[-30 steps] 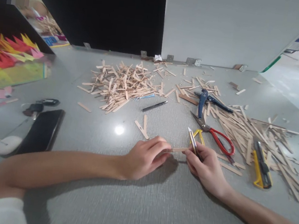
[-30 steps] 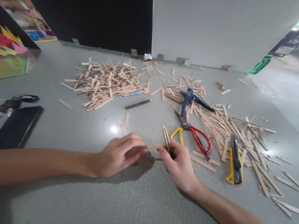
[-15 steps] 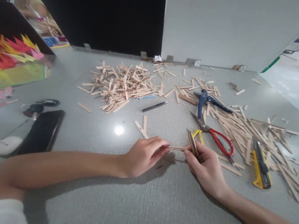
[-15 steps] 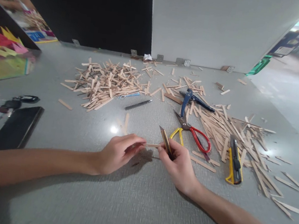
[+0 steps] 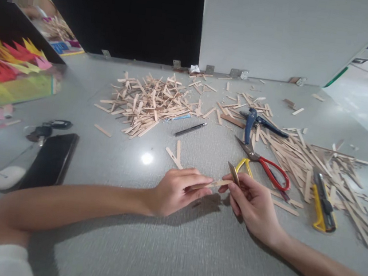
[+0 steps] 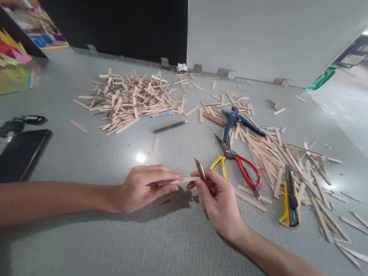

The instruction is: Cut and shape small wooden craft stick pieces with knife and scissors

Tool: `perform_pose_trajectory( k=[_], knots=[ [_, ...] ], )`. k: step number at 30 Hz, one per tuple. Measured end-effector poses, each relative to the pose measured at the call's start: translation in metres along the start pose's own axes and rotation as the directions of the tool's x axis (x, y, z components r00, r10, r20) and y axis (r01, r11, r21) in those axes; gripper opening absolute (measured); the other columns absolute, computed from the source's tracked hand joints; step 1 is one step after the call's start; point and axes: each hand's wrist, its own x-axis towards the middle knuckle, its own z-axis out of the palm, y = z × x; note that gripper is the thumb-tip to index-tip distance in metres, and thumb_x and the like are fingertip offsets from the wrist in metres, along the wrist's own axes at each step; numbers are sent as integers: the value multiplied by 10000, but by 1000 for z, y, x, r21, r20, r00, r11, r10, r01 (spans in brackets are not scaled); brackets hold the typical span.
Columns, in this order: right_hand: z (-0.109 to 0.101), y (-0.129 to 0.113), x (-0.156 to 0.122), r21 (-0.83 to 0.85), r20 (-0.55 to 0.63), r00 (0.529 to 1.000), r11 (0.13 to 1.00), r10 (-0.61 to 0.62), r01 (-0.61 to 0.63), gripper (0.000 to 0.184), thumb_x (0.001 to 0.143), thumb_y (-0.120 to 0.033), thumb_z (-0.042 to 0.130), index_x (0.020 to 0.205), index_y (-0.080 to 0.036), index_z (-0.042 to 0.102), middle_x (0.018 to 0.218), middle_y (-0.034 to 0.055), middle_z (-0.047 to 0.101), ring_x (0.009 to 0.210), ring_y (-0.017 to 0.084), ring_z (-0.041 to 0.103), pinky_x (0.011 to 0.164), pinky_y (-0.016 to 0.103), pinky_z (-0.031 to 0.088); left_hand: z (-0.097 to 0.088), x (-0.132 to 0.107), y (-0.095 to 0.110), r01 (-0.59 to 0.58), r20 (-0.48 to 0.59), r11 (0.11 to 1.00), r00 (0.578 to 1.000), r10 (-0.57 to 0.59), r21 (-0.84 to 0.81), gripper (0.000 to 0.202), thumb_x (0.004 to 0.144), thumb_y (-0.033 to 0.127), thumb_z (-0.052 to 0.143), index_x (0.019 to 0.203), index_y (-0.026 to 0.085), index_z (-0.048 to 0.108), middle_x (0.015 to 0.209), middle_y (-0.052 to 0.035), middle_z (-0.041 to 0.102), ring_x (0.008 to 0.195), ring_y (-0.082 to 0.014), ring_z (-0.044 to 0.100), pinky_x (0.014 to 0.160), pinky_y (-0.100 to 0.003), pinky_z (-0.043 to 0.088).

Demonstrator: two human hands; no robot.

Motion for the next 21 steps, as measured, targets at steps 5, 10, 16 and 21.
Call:
perform_pose_trajectory(
  k=[5, 10, 16, 21],
  knots=[
    [0, -1, -1, -33, -16, 1000, 999, -17, 17, 350, 971, -554, 714, 999, -206, 690, 523, -69, 535, 394, 97, 425, 388, 231, 369, 0, 1, 1, -25, -8, 1000, 1000, 25, 3, 205, 1118, 284, 608, 1120, 133, 746, 788, -30, 754, 605, -104, 663, 586, -190, 549],
    [0, -3, -2, -34, -27, 999, 999, -17, 16, 331, 957, -531, 733, 992, -203, 706, 635, -6, 676, 408, 92, 460, 382, 233, 386, -1, 3, 4, -10, 4, 1000, 1000, 10, -9, 118, 1076, 192, 634, 1115, 153, 738, 819, -32, 772, 604, -105, 658, 581, -190, 554],
    [1, -1, -2, -43, -17, 1000, 999, -10, 9, 346, 952, -530, 747, 994, -186, 742, 712, 41, 745, 408, 84, 479, 377, 222, 403, -1, 3, 4, 9, 1, 1000, 1000, -8, -22, 137, 1053, 163, 636, 1165, 152, 714, 883, -42, 801, 584, -87, 647, 558, -171, 539],
    [0, 0, -3, -65, 26, 1000, 998, -4, 5, 367, 965, -531, 725, 991, -166, 752, 731, 69, 778, 395, 82, 486, 360, 210, 405, -1, 3, 2, -43, 35, 999, 998, 44, -20, 115, 1068, 147, 610, 1132, 153, 706, 809, -19, 770, 580, -86, 631, 574, -173, 538]
  ],
)
